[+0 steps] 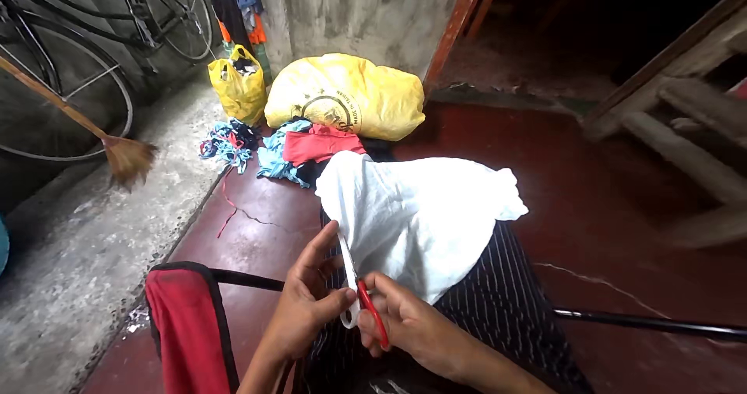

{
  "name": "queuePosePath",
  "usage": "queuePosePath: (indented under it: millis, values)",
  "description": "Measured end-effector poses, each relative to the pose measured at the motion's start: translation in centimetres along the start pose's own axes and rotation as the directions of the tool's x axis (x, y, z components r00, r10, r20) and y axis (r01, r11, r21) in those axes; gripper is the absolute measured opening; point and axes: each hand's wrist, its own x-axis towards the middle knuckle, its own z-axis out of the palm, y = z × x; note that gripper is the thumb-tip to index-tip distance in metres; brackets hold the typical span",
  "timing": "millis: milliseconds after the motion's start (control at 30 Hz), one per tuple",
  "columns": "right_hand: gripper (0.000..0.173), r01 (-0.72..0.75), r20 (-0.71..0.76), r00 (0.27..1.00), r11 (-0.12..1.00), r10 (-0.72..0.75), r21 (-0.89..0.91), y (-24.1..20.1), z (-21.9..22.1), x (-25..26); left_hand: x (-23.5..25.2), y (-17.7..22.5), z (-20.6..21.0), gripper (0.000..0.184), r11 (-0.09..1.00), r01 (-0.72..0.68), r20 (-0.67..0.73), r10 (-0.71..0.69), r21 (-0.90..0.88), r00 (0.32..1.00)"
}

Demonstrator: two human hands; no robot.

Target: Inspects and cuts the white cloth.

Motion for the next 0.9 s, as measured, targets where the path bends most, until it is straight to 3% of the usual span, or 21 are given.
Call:
queuePosePath:
  millis: [100, 300, 367, 500, 567, 733, 900]
  values:
    - [0.046, 0.02, -0.024, 1.0, 1.0, -0.019, 0.017, 0.4, 0.2, -0.1, 0.0, -0.3, 0.1, 0.09, 1.0, -0.008, 0.029, 0.008, -0.007, 1.0]
    - [0.033, -0.017, -0.089, 0.996, 0.998, 0.023, 0.067, 0.7, 0.6, -0.8, 0.0, -0.9, -0.3, 0.093, 1.0, 0.005, 0.077, -0.004, -0.004, 0.997]
    - [0.032, -0.026, -0.091, 0.995, 0.999, 0.03, 0.045, 0.6, 0.5, -0.8, 0.2, -0.6, -0.4, 0.089, 0.997, 0.013, 0.032, -0.015, 0.075, 0.999]
    - [0.037, -0.035, -0.131, 0.991, 0.996, 0.023, -0.084, 1.0, 0.6, -0.7, 0.9, -0.5, -0.3, 0.054, 0.99, 0.008, -0.171, 0.016, 0.138, 0.985]
    - [0.037, -0.045, -0.148, 0.989, 0.99, 0.025, -0.133, 1.1, 0.6, -0.7, 1.1, -0.5, 0.0, 0.044, 0.993, 0.004, -0.246, 0.025, 0.117, 0.969]
    - [0.038, -0.078, -0.153, 0.987, 0.981, 0.051, -0.177, 1.2, 0.6, -0.7, 1.1, -1.1, 0.6, 0.046, 0.999, 0.029, -0.36, -0.015, 0.034, 0.933]
    - [0.044, -0.07, -0.019, 0.997, 0.991, 0.068, -0.111, 0.8, -0.1, -0.4, 1.0, -1.0, 0.4, 0.055, 0.998, 0.006, -0.311, 0.012, 0.056, 0.95]
